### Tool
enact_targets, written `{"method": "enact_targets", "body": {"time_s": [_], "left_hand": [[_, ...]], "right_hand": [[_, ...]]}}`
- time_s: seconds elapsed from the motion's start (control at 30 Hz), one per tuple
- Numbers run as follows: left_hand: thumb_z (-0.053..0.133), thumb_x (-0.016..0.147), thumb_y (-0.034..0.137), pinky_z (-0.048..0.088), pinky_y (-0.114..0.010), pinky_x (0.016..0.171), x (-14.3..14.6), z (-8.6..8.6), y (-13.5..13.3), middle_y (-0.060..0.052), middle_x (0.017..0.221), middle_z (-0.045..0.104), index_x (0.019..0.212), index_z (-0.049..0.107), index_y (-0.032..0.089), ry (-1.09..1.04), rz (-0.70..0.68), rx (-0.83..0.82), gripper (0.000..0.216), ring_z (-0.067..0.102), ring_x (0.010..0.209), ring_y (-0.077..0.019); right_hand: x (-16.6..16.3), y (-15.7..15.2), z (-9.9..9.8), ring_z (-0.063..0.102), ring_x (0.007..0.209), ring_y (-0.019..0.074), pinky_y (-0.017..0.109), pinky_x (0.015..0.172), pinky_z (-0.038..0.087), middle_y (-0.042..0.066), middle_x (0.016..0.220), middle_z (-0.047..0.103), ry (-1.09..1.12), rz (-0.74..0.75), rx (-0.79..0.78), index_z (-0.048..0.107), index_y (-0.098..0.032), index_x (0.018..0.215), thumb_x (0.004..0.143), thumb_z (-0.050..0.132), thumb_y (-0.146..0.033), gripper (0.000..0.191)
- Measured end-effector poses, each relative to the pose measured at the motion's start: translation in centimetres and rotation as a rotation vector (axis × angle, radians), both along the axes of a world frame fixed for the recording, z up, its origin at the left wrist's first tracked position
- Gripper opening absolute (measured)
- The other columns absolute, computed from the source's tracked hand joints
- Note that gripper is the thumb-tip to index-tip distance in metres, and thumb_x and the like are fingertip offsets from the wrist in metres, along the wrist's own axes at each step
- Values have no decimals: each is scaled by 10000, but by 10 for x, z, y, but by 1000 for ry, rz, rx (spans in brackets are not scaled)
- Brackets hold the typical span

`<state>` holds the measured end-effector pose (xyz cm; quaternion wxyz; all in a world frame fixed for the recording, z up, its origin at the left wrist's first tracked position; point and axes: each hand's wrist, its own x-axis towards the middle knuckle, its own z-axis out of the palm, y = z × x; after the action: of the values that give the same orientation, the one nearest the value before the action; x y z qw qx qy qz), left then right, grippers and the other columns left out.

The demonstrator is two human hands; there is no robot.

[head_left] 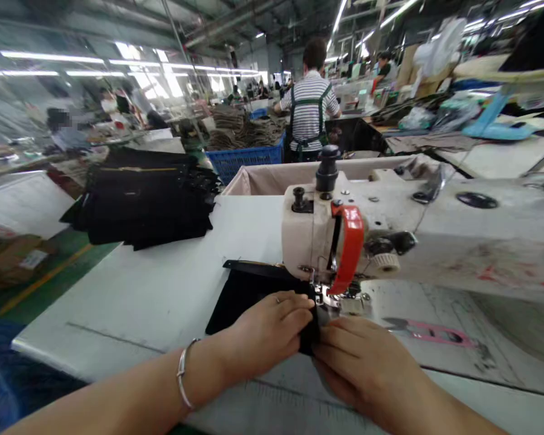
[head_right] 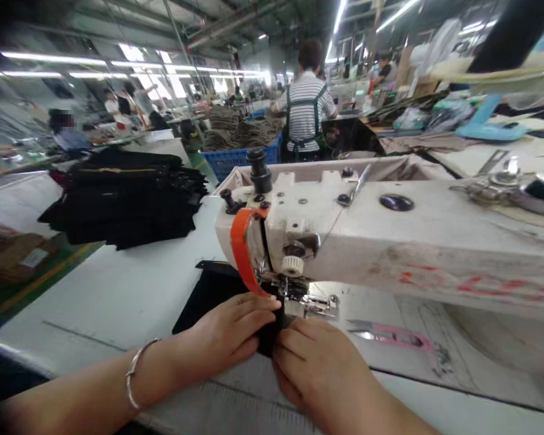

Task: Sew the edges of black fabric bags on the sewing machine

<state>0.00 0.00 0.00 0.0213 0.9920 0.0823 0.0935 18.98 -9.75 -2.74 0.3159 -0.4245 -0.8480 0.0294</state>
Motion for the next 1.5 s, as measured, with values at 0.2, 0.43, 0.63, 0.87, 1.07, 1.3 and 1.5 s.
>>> {"method": "enact_targets", "body": {"time_s": [0.2,0.43,0.63,0.87,1.07,1.3,1.5], "left_hand": [[583,886,245,354,-355,1076,0,-9,4,-76,1325,539,1306,440,110,81,-26,65,464,437,1265,-212],[636,853,230,373,-366,1060,4,-7,21,-84,1252,578,1207,521,126,59,-97,87,386,442,1252,-219],[532,917,183,435,-382,1007,7,-7,27,-102,1172,603,1229,505,124,-55,-94,40,319,525,1143,-222],[416,979,129,462,-321,981,-2,-6,18,-71,1088,663,1087,574,96,-217,-205,3,194,583,1064,-177],[376,996,139,488,-312,855,0,-1,18,-46,1032,690,1044,602,112,-239,-198,-24,232,612,980,-161],[426,981,150,497,-279,880,2,-7,17,-43,1023,692,1011,619,124,-247,-127,-121,197,623,955,-136],[521,943,175,508,-266,883,2,-12,19,-27,1020,687,1017,635,164,-343,-25,-247,136,621,955,-122]], "right_hand": [[-2,-6,4,572,747,169,330,672,456,-1,764,618,-4,-15,-34,629,-208,812,882,540,-160,123],[-2,-2,3,602,804,172,329,736,489,8,800,644,48,-27,-54,651,-204,901,887,537,-146,129],[-3,-1,-2,619,901,219,377,760,522,30,898,672,16,-113,-46,658,-200,991,887,537,-182,161],[8,1,10,627,949,172,333,825,517,9,1004,691,57,-35,-100,648,-220,1077,914,493,-145,237],[18,0,13,628,882,177,367,810,509,18,965,691,57,-19,-131,667,-217,1029,908,510,-145,211],[21,-1,9,597,887,195,386,781,498,25,944,664,53,-66,-165,645,-226,1057,912,512,-159,208],[13,2,13,558,995,238,449,857,475,30,1058,639,19,-82,-222,627,-208,996,861,511,-126,195]]}}
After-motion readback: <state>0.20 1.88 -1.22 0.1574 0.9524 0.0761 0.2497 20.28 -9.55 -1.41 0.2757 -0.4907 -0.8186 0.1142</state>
